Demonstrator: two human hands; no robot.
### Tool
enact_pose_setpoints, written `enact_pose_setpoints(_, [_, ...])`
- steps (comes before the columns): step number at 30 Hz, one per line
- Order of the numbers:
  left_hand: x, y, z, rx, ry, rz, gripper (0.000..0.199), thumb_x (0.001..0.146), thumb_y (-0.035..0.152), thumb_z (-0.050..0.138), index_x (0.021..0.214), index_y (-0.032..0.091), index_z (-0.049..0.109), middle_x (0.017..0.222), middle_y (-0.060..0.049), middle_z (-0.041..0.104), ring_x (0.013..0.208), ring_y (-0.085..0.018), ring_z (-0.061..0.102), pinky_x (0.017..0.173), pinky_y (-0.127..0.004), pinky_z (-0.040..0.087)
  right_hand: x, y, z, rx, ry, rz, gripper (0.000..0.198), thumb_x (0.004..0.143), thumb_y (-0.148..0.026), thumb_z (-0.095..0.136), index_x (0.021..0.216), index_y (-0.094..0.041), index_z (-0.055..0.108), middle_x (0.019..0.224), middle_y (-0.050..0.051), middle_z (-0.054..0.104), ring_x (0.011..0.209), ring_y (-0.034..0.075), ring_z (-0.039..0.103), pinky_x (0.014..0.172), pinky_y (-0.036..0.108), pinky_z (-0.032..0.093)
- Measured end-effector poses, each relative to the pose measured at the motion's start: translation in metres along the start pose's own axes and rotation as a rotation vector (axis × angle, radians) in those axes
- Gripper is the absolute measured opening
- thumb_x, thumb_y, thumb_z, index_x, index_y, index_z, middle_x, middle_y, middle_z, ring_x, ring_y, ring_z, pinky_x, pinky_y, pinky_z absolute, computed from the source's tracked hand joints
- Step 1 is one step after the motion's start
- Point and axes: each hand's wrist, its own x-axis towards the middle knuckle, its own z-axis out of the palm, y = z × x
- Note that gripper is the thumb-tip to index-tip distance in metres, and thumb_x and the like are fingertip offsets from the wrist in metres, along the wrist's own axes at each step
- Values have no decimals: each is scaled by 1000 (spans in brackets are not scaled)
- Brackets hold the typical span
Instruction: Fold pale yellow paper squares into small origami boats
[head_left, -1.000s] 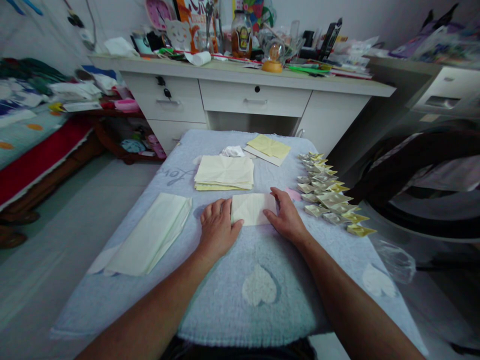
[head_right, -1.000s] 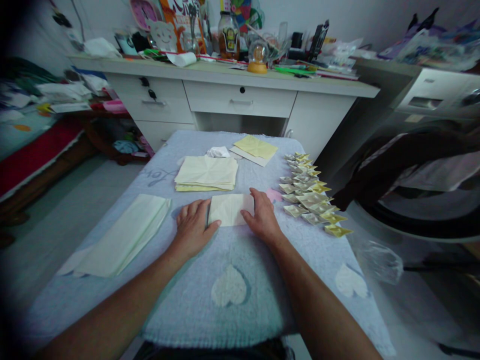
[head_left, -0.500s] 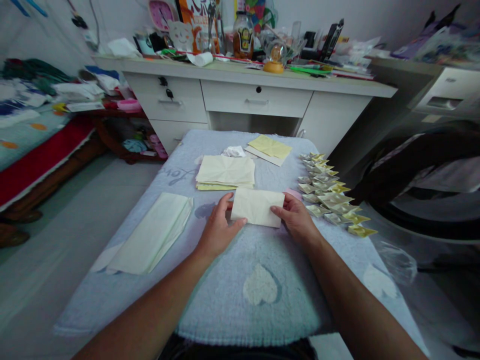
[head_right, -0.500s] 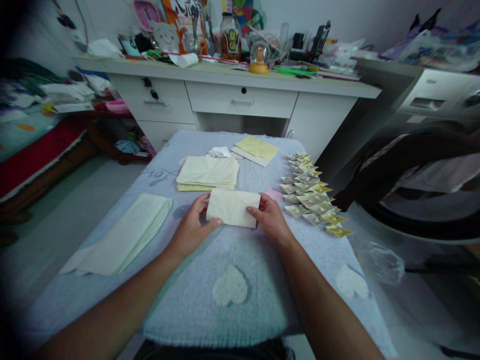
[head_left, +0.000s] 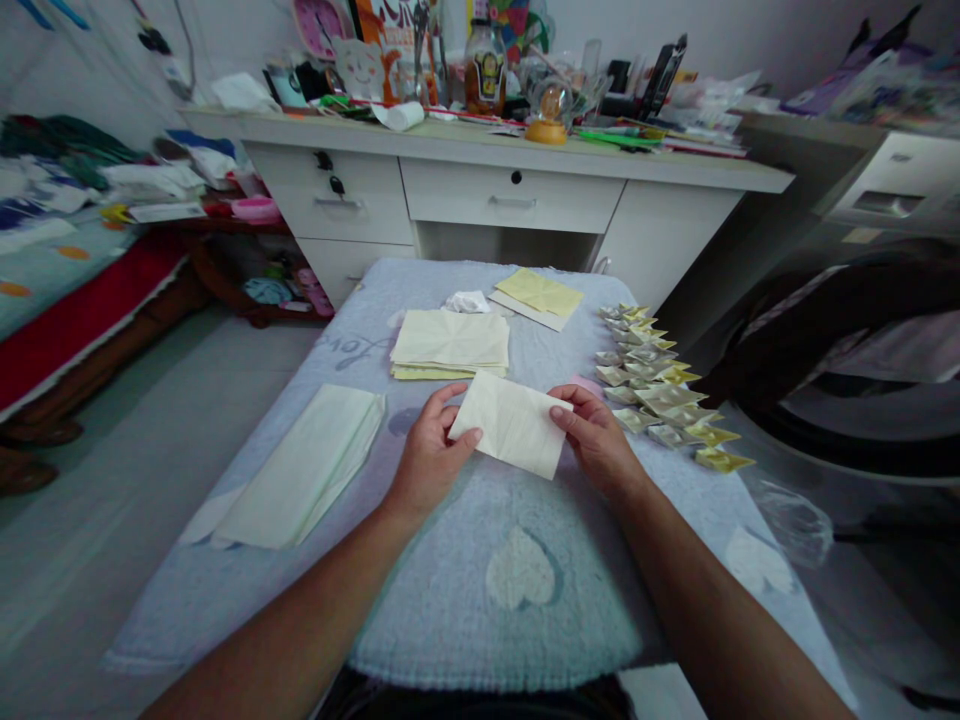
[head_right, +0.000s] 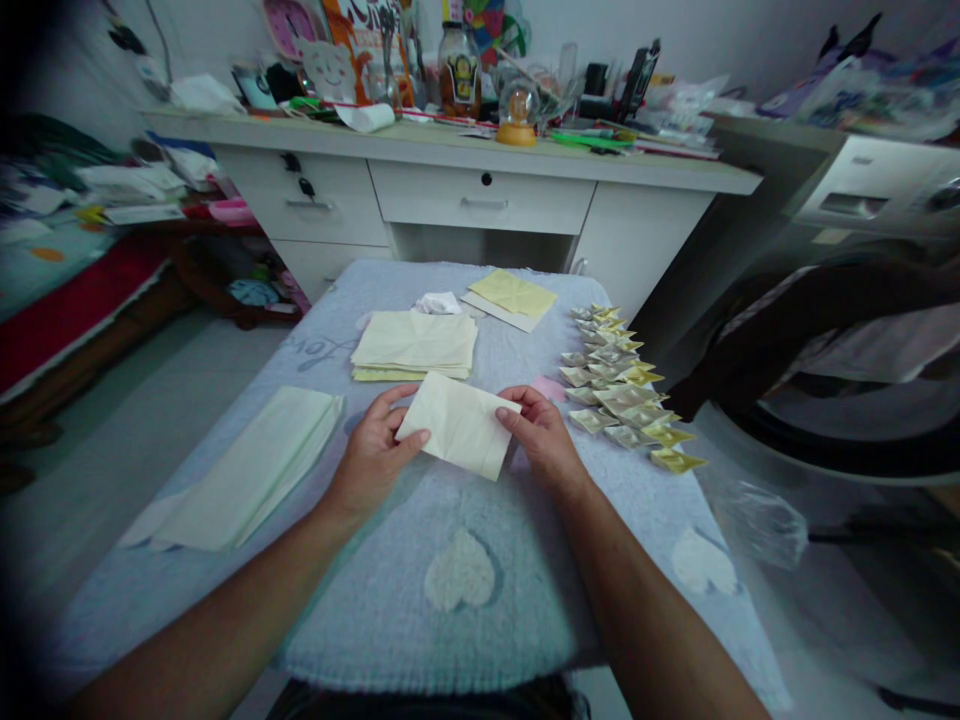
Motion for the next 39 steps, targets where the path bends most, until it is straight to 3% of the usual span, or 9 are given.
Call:
enact_pose_setpoints(4, [-2,3,1,-33,3,-20,60,76,25,71,129,21,44,81,0,68,66,-13,61,60,-22,44,-1,-1,-1,-106,1,4,29,69,-39,78,82,-20,61,70,-2,58,59,12,50,53,22,38])
enact_pose_setpoints(10, [0,1,1,-238,120,-37,62,71,24,76,126,22,47,87,-1,70,73,-13,63,64,-23,46,0,1,2,-131,28,-35,30,69,-39,78,75,-20,54,65,-4,52,55,10,45,50,21,33])
enact_pose_setpoints(13, [1,-2,0,-286,85,-121,49,71,24,77,115,19,55,93,-4,70,75,-13,62,61,-22,46,-1,0,4,-101,28,-49,30,70,-38,77,74,-21,52,64,-5,51,55,10,44,50,21,32])
enact_pose_setpoints(18, [-1,0,3,-208,-20,-182,37,72,28,76,104,14,65,93,-8,71,73,-15,62,57,-23,47,-2,0,6,-108,17,-56,34,70,-40,78,73,-21,50,63,-6,50,54,9,42,50,20,32])
enact_pose_setpoints(24, [-1,3,5,-126,80,-113,30,74,26,72,102,14,68,92,-8,73,67,-14,60,54,-23,44,-9,-3,10,-154,-98,-57,37,71,-45,77,77,-21,50,69,-4,52,58,10,46,53,21,35])
enact_pose_setpoints(28, [1,0,2,-104,75,-92,29,76,23,69,104,16,69,91,-6,74,66,-13,59,54,-22,40,-13,-7,15,-153,-163,-47,34,73,-46,76,82,-21,54,72,-3,54,63,11,49,58,22,38])
enact_pose_setpoints(39, [0,0,2,-132,16,-88,36,78,25,70,112,16,62,97,-6,73,68,-12,60,56,-21,39,-12,-3,10,-230,-93,-54,35,75,-49,73,75,-19,56,64,-3,50,57,10,44,52,22,31])
